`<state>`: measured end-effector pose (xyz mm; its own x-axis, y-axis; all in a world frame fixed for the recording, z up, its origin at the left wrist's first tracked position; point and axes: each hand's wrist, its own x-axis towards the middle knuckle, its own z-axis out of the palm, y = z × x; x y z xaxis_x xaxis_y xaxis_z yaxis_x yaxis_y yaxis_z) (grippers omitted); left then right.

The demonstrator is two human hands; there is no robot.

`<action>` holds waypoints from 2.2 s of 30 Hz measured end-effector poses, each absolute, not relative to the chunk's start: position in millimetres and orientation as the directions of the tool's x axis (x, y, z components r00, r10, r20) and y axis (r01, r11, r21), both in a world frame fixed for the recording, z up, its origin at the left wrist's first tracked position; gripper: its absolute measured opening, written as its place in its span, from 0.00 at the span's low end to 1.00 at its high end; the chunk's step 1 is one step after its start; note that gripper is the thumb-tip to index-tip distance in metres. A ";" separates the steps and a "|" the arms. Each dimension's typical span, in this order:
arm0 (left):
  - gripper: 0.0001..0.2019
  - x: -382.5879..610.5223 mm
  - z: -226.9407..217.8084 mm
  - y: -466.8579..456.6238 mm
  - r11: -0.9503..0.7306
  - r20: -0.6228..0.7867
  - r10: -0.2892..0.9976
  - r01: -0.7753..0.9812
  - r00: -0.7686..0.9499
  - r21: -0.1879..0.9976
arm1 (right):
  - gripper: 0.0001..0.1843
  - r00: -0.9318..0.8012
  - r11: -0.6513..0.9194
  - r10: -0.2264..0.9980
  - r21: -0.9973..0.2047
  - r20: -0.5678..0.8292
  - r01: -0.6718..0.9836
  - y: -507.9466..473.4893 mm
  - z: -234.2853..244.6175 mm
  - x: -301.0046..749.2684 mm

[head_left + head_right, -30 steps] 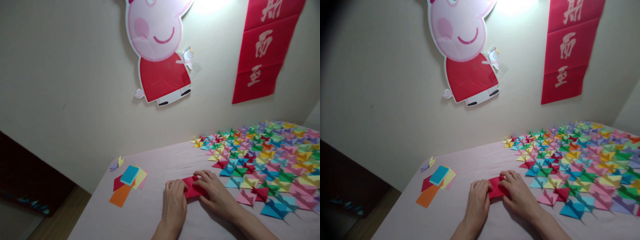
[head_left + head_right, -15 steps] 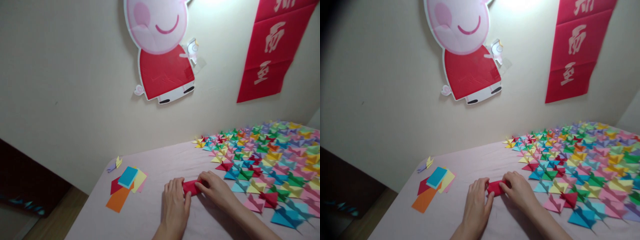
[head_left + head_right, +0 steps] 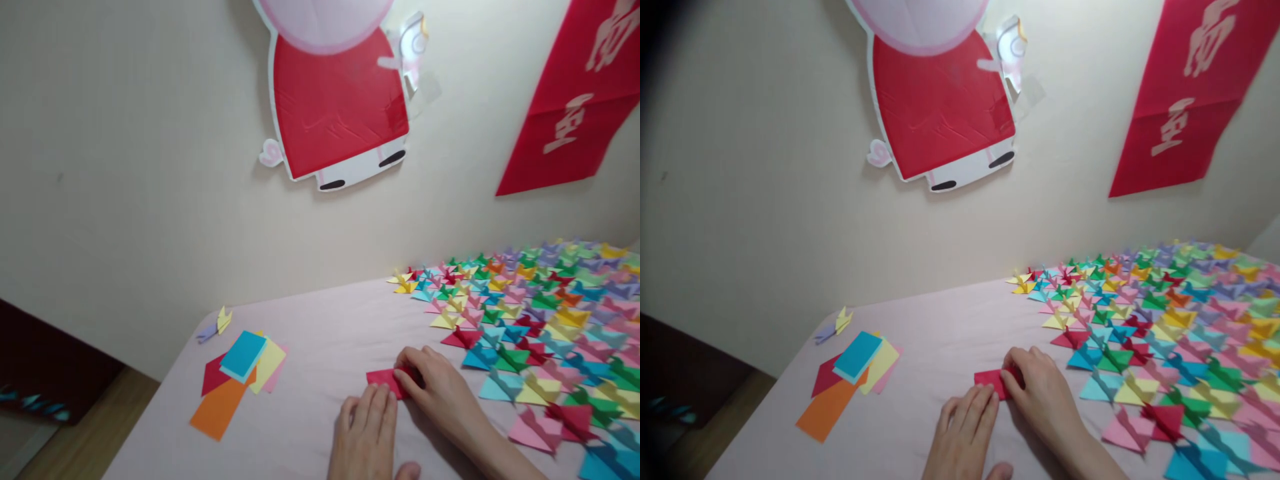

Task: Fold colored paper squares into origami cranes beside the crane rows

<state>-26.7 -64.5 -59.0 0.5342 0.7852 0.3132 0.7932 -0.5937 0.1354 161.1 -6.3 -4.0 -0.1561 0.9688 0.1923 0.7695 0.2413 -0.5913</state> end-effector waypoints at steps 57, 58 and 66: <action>0.35 -26.5 -27.6 -57.4 -0.588 0.274 0.794 0.799 0.542 0.123 | 0.08 -0.308 0.341 0.938 -0.573 0.157 0.745 -13.8 8.9 150.5; 0.33 -26.7 -32.1 -55.7 -0.600 0.324 0.773 0.794 0.545 0.097 | 0.09 -0.307 0.336 0.940 -0.575 0.150 0.746 -13.5 8.7 150.7; 0.12 -29.6 -64.6 -47.8 -0.571 0.568 0.655 0.819 0.498 -0.060 | 0.14 -0.290 0.288 0.952 -0.608 0.099 0.739 -9.3 9.4 150.0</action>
